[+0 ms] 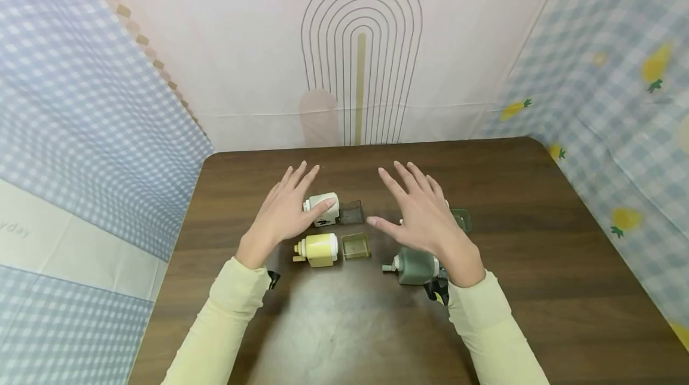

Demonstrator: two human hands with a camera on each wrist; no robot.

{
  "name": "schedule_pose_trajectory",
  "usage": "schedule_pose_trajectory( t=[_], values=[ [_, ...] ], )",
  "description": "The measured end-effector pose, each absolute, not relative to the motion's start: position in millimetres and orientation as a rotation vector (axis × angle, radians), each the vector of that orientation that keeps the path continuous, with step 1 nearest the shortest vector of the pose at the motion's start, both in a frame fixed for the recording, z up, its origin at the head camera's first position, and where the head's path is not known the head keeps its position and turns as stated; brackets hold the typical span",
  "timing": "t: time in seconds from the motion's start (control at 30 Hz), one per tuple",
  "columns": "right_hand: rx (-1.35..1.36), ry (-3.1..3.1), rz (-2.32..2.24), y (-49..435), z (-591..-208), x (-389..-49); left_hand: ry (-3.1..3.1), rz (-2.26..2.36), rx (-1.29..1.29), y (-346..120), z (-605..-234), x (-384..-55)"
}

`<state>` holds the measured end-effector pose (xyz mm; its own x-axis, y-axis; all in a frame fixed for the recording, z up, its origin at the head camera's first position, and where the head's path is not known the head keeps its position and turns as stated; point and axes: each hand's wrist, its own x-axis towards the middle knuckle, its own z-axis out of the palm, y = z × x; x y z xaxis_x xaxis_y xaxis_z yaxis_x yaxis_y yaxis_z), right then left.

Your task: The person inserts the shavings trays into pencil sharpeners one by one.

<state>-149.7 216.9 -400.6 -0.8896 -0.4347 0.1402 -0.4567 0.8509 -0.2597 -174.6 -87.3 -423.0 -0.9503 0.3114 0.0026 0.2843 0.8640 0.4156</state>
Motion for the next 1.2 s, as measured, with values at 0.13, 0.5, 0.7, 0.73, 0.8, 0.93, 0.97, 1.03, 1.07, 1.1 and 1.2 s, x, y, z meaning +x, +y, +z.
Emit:
schedule_pose_trajectory(
  t=[0.13, 0.5, 0.7, 0.73, 0.8, 0.93, 0.97, 1.03, 1.07, 1.1, 1.2],
  values=[
    [0.801, -2.968, 0.387, 207.9, -388.1, -151.5, 2.836, 0.676, 0.522, -85.6, -415.9, -179.7],
    [0.894, -3.212, 0.367, 169.0, -397.9, -194.6, 2.754, 0.302, 0.521, -64.9, -420.1, -200.4],
    [0.817, -3.355, 0.341, 158.4, -408.6, -208.8, 2.719, 0.228, 0.538, -51.9, -425.7, -207.8],
    [0.819, -3.370, 0.328, 157.3, -410.5, -211.0, 2.718, 0.211, 0.545, -50.2, -427.0, -208.9],
    [0.830, -3.400, 0.306, 155.5, -413.0, -214.1, 2.715, 0.192, 0.552, -47.4, -429.5, -210.6],
    [0.863, -3.462, 0.239, 153.4, -417.0, -219.1, 2.700, 0.209, 0.561, -42.7, -435.0, -213.7],
    [0.875, -3.473, 0.219, 152.7, -417.2, -220.3, 2.697, 0.222, 0.561, -42.4, -436.2, -214.4],
    [0.907, -3.488, 0.171, 151.8, -418.7, -223.2, 2.695, 0.243, 0.566, -42.2, -439.1, -215.6],
    [0.924, -3.495, 0.158, 151.1, -419.0, -224.4, 2.698, 0.247, 0.573, -42.6, -440.5, -216.1],
    [0.944, -3.498, 0.141, 150.5, -419.6, -225.8, 2.701, 0.249, 0.580, -43.2, -442.0, -216.3],
    [1.011, -3.504, 0.099, 148.0, -421.6, -229.5, 2.713, 0.256, 0.608, -45.1, -446.4, -216.0]
  ],
)
